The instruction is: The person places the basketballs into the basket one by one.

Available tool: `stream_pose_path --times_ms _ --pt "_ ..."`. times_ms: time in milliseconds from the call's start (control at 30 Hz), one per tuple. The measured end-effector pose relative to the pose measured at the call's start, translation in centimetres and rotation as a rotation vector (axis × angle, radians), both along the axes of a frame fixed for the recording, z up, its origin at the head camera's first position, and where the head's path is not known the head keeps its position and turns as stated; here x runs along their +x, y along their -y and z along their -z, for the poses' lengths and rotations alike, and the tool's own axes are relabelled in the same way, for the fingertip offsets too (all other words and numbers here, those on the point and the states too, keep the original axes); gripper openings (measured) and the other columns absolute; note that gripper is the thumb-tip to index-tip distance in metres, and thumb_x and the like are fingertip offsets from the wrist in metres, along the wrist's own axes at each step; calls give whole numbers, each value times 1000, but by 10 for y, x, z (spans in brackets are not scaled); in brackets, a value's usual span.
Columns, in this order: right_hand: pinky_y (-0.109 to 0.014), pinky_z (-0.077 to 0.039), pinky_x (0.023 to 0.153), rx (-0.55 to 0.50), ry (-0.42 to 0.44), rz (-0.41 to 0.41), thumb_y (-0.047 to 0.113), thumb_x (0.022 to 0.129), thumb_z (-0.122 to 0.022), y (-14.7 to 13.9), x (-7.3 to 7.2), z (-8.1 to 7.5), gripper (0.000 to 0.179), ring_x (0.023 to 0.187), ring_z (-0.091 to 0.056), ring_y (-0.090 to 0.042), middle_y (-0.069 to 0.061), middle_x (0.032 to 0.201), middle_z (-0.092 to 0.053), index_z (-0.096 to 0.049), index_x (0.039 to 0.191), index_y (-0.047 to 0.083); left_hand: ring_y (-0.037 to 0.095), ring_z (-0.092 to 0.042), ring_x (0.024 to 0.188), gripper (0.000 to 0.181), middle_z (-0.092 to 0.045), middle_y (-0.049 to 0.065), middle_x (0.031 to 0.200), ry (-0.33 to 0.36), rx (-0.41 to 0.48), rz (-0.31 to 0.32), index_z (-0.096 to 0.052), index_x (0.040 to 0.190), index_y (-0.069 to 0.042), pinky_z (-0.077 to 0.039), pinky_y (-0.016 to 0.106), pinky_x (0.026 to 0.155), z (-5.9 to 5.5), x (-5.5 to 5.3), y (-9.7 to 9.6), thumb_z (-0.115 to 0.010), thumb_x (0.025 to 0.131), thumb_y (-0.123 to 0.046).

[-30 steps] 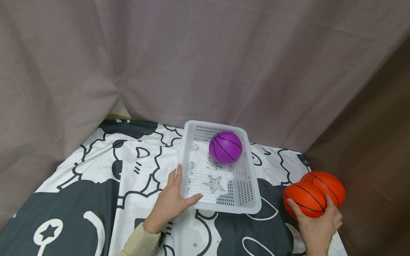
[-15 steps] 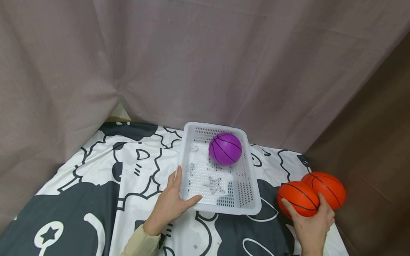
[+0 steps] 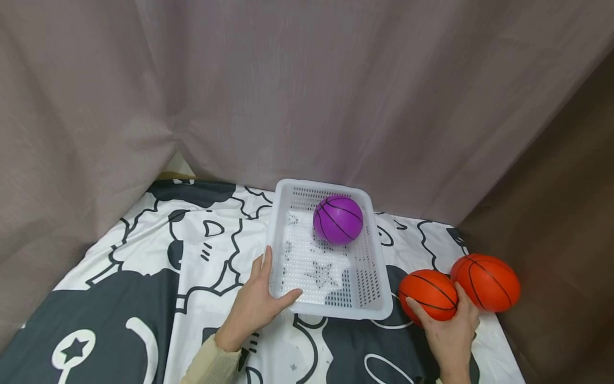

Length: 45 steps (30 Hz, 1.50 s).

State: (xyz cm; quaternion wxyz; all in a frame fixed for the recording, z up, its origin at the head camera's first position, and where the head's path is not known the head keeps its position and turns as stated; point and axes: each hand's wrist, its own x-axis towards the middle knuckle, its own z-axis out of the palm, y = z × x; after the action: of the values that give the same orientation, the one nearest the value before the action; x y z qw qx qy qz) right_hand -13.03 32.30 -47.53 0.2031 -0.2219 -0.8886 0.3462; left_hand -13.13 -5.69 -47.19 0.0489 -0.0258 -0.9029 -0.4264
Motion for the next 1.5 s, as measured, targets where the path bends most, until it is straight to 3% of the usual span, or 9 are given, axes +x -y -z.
stream_pose_path --times_ms 467,767,1200,1500 --pt "-70 -32 96 7 -59 -1 40 70 -87 3 -3 -7 106 134 -24 -40 -20 148 -28 -27 154 14 33 -62 99 113 -26 10 156 -4 2 16 -10 157 -9 -52 46 77 0 0 1 -67 78 -67" --pt "-69 -32 97 -25 -145 -9 34 70 -89 9 -1 -16 104 131 -28 -40 -19 147 -30 -29 153 15 32 -62 99 113 -26 9 156 -2 -5 10 -10 157 -9 -52 46 77 -1 -1 0 -70 78 -63" --pt "-64 -37 98 -68 -285 3 24 66 -92 20 6 -30 102 129 -34 -30 -9 144 -37 -35 150 29 33 -62 99 115 -26 8 156 12 -18 2 -9 157 -11 -52 46 77 -1 1 1 -67 76 -69" --pt "-52 -35 106 -117 -306 -26 22 67 -91 33 9 -39 100 129 -35 -25 -4 142 -37 -35 147 40 33 -62 100 116 -25 8 157 12 -11 -1 -10 157 -10 -52 46 76 -2 1 1 -67 76 -70"
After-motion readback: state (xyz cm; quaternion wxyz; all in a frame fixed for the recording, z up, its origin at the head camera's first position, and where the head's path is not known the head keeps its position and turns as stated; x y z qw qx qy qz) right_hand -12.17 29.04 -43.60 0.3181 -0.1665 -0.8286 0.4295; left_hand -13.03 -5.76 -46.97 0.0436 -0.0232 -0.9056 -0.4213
